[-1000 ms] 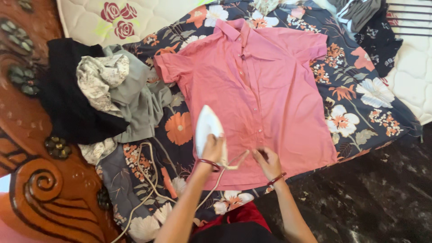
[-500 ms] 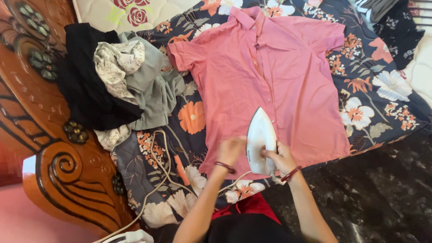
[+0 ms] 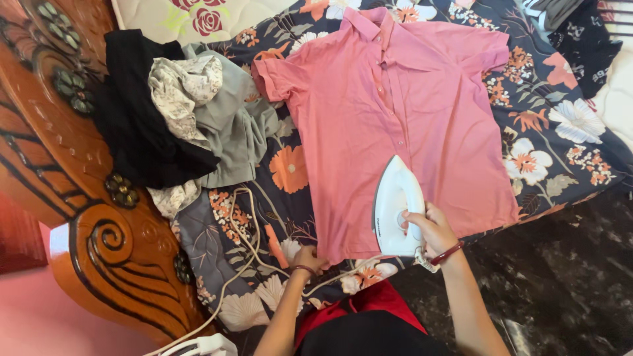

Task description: The person irons a pink short-sleeved shirt laid on a floral bedsheet. They smooth the collar and sleeves, then move the iron across the front and back panels, occasionally adjusting the shirt with their hands.

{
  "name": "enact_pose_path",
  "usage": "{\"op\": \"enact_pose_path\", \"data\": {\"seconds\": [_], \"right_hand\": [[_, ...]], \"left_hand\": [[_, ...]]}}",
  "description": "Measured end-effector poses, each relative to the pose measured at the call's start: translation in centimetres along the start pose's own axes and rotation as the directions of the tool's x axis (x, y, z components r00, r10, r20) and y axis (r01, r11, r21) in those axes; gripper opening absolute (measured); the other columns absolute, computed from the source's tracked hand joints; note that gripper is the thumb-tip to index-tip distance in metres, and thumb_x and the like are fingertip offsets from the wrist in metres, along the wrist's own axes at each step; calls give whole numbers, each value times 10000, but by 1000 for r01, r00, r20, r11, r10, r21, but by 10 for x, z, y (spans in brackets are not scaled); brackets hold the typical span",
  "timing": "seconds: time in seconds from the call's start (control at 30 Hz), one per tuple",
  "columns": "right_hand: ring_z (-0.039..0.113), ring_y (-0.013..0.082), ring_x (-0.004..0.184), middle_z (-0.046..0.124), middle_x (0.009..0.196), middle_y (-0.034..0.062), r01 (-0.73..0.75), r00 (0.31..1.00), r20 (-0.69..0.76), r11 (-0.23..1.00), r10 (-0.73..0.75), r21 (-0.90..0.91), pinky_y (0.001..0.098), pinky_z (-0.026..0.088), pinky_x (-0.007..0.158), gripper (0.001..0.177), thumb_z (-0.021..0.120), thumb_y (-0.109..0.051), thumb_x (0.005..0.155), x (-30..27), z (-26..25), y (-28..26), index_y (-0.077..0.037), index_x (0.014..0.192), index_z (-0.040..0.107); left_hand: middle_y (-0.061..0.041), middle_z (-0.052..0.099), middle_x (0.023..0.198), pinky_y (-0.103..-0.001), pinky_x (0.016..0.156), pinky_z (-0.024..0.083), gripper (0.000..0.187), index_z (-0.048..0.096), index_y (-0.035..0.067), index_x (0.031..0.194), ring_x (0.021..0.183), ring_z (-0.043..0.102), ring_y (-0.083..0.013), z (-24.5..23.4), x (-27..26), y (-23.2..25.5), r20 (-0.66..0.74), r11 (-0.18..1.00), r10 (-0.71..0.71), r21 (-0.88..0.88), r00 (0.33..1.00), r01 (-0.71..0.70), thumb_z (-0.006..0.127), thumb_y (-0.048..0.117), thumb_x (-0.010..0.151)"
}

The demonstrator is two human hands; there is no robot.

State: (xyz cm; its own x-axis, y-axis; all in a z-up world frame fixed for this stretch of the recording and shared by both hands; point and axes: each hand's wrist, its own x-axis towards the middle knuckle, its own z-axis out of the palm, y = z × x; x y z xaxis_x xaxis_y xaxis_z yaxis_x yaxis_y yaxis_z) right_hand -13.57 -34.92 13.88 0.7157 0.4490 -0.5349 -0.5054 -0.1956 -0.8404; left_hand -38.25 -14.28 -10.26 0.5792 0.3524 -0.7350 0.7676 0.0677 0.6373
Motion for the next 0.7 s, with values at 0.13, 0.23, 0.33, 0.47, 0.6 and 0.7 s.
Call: {"op": "enact_pose_path", "data": {"seconds": [0.13, 0.23, 0.33, 0.47, 0.6, 0.7], "right_hand": [[645, 164, 685, 662, 801, 105, -10, 1000, -30, 999, 8, -36, 316, 537, 619, 245, 690, -69, 847, 2, 0, 8, 34, 1049, 599], [634, 166, 669, 653, 786, 103, -40, 998, -52, 999, 38, -24, 318, 524, 600, 245, 697, -63, 849, 11, 6, 21, 30, 1055, 603], [629, 146, 662, 652, 794, 65, -31, 999, -38, 999, 32, 4, 303, 528, 591, 264, 693, -62, 828, 13, 10, 35, 2, 1071, 611], [622, 152, 634, 643, 757, 74, -26, 999, -44, 999, 25, -40, 310, 505, 548, 248, 718, -78, 858, 20, -3, 55, 46, 1034, 596], [602, 143, 602, 637, 747, 62, -25, 996, -90, 990, 13, -137, 304, 503, 527, 251, 729, -122, 851, 35, -20, 79, 31, 1018, 622], [622, 137, 601, 660, 768, 56, -33, 992, -127, 974, 4, -226, 291, 532, 537, 264, 737, -158, 832, 54, -19, 99, 12, 1010, 641]], "left_hand": [[-141, 760, 790, -349, 593, 574, 575, 721, -70, 986, 660, 729, -242, -21, 7, 0, 111, 997, -18, 78, 994, 9, 874, 443, 776], [-140, 763, 850, -370, 747, 550, 650, 779, -22, 1027, 814, 727, -255, -37, 30, 8, -85, 986, 9, 167, 996, 5, 740, 607, 866], [-133, 759, 913, -373, 785, 559, 562, 739, 0, 1072, 868, 733, -257, -42, 55, 23, -264, 989, 145, 32, 954, -141, 727, 526, 874], [-137, 775, 922, -369, 773, 597, 484, 682, 13, 1087, 848, 765, -244, -34, 80, 43, -267, 957, 190, -166, 945, -239, 856, 331, 767], [-129, 785, 886, -377, 756, 586, 287, 752, 46, 993, 800, 757, -248, -36, 80, 40, -458, 972, 225, 39, 860, -234, 807, 244, 792], [-118, 735, 893, -412, 764, 544, 314, 684, 58, 963, 843, 705, -286, -34, 69, 34, -567, 970, 243, 121, 787, -212, 819, 273, 778]]}}
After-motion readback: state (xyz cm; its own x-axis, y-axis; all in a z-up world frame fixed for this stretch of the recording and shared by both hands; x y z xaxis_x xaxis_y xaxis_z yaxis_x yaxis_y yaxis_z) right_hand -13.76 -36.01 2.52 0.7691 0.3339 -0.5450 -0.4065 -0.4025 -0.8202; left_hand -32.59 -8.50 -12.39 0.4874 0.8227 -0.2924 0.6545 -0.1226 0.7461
